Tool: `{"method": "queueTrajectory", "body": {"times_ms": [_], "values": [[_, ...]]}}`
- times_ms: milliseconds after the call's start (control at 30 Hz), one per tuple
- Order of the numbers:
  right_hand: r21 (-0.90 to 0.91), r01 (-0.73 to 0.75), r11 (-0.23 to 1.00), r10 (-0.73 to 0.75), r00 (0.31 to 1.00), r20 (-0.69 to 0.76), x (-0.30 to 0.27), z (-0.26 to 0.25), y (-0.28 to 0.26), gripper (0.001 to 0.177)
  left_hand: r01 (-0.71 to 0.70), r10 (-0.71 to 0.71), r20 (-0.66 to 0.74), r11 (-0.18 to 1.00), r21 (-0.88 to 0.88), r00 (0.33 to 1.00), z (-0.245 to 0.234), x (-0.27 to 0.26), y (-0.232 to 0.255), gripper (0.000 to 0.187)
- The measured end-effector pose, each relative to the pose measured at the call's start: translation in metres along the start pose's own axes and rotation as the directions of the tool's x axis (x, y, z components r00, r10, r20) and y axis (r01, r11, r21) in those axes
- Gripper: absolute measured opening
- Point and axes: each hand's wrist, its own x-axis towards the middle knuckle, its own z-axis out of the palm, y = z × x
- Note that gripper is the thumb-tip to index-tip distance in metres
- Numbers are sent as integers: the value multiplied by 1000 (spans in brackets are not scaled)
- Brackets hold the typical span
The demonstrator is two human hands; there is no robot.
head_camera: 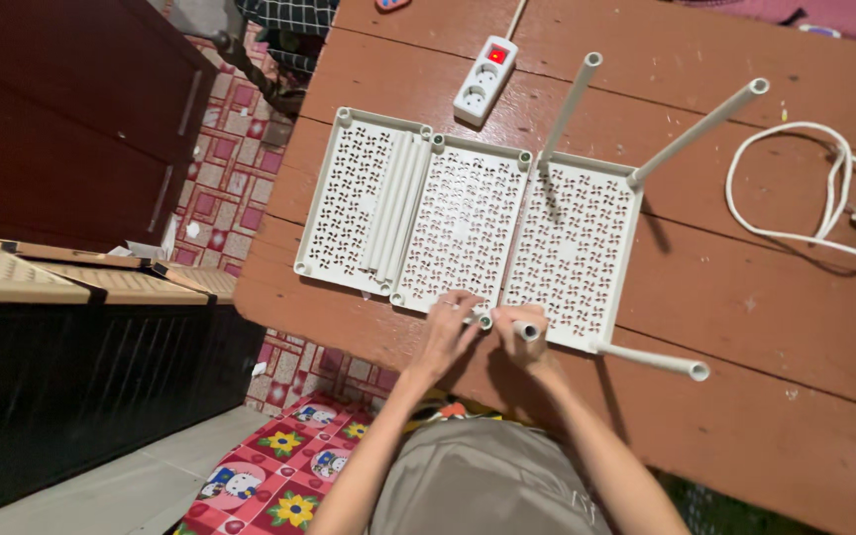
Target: The person assembles a white plastic shelving unit by inserting cylindrical legs into corner sockets on perforated trays. They repeatedly attach and detach legs, align trays, and stack components on a wooden table.
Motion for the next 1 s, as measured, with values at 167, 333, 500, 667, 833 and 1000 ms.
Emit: {"method": "queueTrajectory", "body": {"times_ms": [167, 333, 500, 667, 833, 1000], "values": [[91, -228, 969, 227, 974, 17, 19, -13, 6, 47, 192, -120, -347, 965, 179, 930, -53, 6, -58, 38], [-126, -147, 981, 133, 985, -112, 16, -9, -15, 18, 556, -385, -476, 778, 293, 790, -123, 7, -101, 46], [67, -406, 911, 404, 849, -341, -27, -7, -34, 44, 519, -285, -500, 742, 425, 818, -144, -4, -121, 42], [36, -258, 965, 257, 921, -292, -69, -16, -38, 22, 362, -262, -323, 882, 303, 909, -111, 21, -141, 57], [-210, 114, 971, -118, 993, -5, -53, -4, -39, 21, 506, -464, -203, 805, 311, 862, -78, 56, -151, 76], [-165, 23, 986, 1, 990, 144, -10, 36, -42, 15, 550, -546, -116, 765, 334, 830, -81, 79, -160, 90]]}}
